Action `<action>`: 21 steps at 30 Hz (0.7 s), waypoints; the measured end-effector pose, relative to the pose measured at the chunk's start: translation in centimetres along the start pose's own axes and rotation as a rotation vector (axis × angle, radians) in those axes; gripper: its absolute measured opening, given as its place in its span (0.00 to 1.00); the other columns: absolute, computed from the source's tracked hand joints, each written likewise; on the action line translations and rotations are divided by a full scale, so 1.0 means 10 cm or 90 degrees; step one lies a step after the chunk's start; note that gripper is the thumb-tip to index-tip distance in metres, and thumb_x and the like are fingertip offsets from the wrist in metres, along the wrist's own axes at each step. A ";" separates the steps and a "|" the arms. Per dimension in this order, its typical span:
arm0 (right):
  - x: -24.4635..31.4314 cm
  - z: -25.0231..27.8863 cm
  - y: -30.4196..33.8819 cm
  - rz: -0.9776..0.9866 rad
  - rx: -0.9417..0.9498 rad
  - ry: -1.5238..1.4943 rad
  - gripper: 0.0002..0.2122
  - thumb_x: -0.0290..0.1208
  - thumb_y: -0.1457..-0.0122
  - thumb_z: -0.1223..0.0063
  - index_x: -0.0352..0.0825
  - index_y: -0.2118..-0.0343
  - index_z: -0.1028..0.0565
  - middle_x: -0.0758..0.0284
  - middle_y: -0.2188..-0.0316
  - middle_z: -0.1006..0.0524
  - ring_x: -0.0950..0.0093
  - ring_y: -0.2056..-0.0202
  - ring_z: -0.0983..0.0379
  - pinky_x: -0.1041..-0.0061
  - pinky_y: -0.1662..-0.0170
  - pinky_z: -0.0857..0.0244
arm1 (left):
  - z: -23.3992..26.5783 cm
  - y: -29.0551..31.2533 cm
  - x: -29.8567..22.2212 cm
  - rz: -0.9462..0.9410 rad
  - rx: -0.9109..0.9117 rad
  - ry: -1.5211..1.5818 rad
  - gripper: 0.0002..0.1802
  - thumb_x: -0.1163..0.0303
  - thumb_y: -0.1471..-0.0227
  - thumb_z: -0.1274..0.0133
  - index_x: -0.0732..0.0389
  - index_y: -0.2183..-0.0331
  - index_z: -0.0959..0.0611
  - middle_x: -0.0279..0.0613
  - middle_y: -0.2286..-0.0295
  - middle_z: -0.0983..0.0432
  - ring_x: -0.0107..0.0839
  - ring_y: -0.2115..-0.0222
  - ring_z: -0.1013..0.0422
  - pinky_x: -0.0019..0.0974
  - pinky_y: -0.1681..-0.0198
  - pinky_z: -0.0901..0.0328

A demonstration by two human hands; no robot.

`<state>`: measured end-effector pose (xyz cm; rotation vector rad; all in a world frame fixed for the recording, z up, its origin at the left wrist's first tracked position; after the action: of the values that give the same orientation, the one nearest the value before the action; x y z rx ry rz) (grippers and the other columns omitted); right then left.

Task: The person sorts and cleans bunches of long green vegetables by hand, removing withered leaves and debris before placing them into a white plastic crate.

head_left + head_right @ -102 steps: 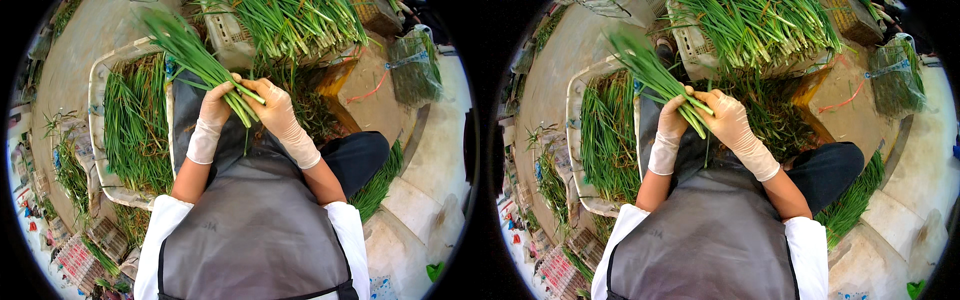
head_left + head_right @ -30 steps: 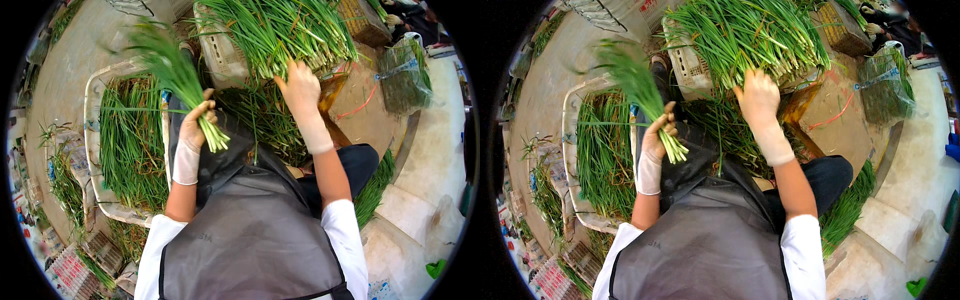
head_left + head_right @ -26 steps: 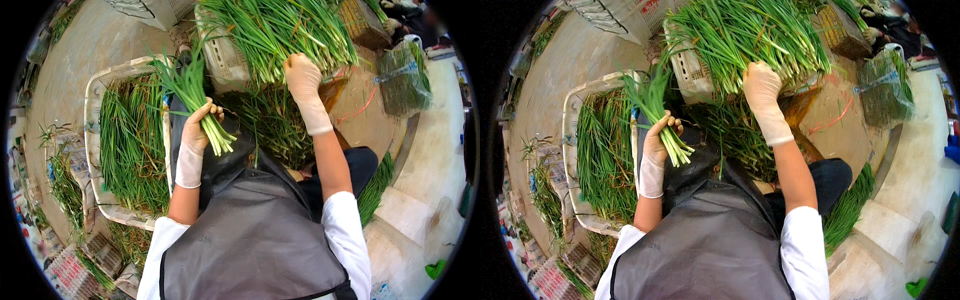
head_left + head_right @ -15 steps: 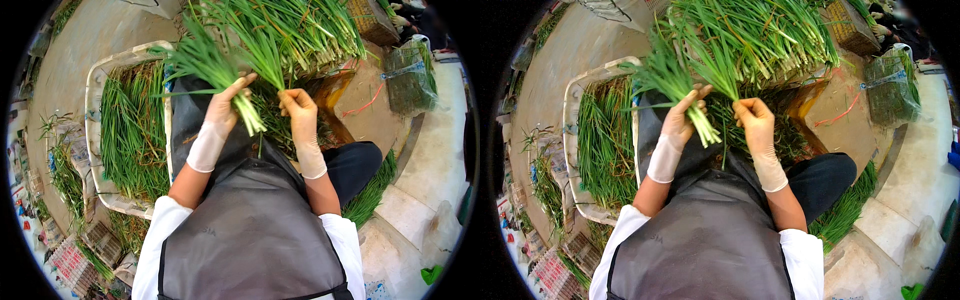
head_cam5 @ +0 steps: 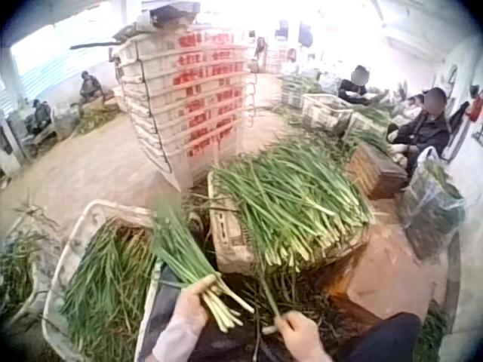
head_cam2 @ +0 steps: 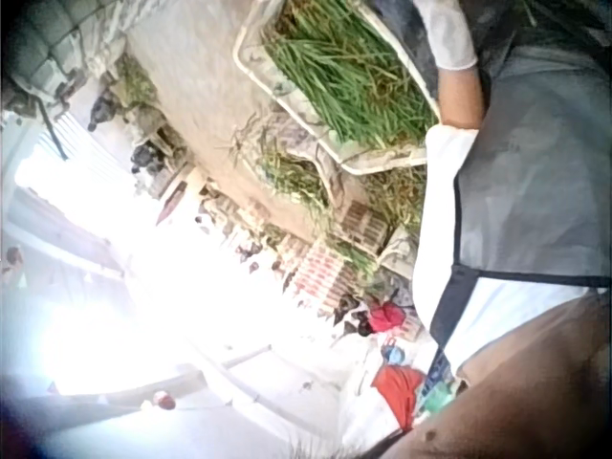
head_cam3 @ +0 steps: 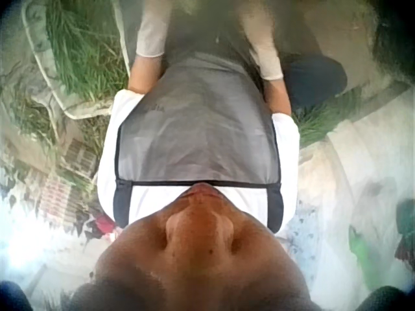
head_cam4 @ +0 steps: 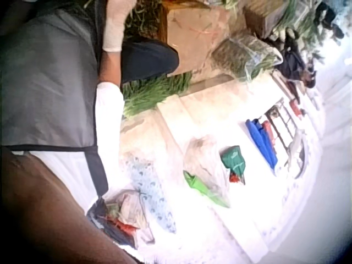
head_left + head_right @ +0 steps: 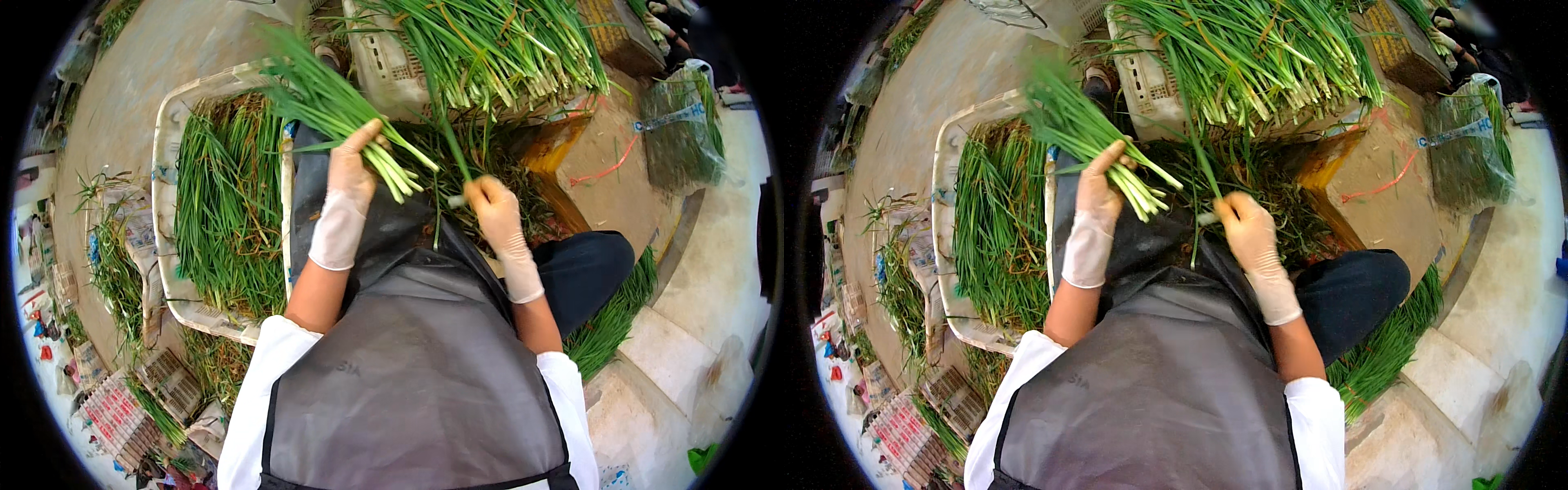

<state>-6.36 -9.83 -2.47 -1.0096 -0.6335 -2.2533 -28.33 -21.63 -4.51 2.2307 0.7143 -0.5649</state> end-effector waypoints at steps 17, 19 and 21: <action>0.53 -0.54 -0.02 0.012 0.006 -0.193 0.12 0.33 0.38 0.56 0.29 0.71 0.25 0.71 0.85 0.29 0.84 0.82 0.35 0.80 0.77 0.40 | 0.10 0.44 0.67 0.126 0.031 -0.023 0.10 0.76 0.51 0.45 0.61 0.64 0.24 0.38 0.72 0.26 0.31 0.71 0.28 0.34 0.68 0.32; 0.40 -0.53 0.00 -0.042 0.021 -0.282 0.13 0.33 0.38 0.56 0.28 0.72 0.25 0.70 0.84 0.28 0.84 0.80 0.34 0.79 0.77 0.40 | 0.11 0.45 0.65 0.141 0.015 -0.034 0.10 0.77 0.51 0.45 0.62 0.64 0.25 0.39 0.71 0.26 0.31 0.71 0.28 0.35 0.68 0.31; 0.48 -0.42 0.00 0.020 -0.032 -0.173 0.11 0.31 0.42 0.53 0.30 0.75 0.26 0.55 0.81 0.27 0.59 0.78 0.29 0.68 0.75 0.37 | 0.00 0.47 0.62 0.126 0.045 -0.043 0.12 0.77 0.53 0.44 0.63 0.63 0.24 0.38 0.70 0.25 0.31 0.71 0.28 0.34 0.66 0.32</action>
<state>-11.07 -13.98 -1.27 -1.3566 -0.6704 -2.1320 -20.67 -22.45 -5.74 2.3038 0.4394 -0.5707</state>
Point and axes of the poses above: each hand's wrist, its own y-axis away from the middle knuckle, its own z-axis out of the back of the hand, x = y × z, the point moved 8 cm from there along -y, towards the middle knuckle
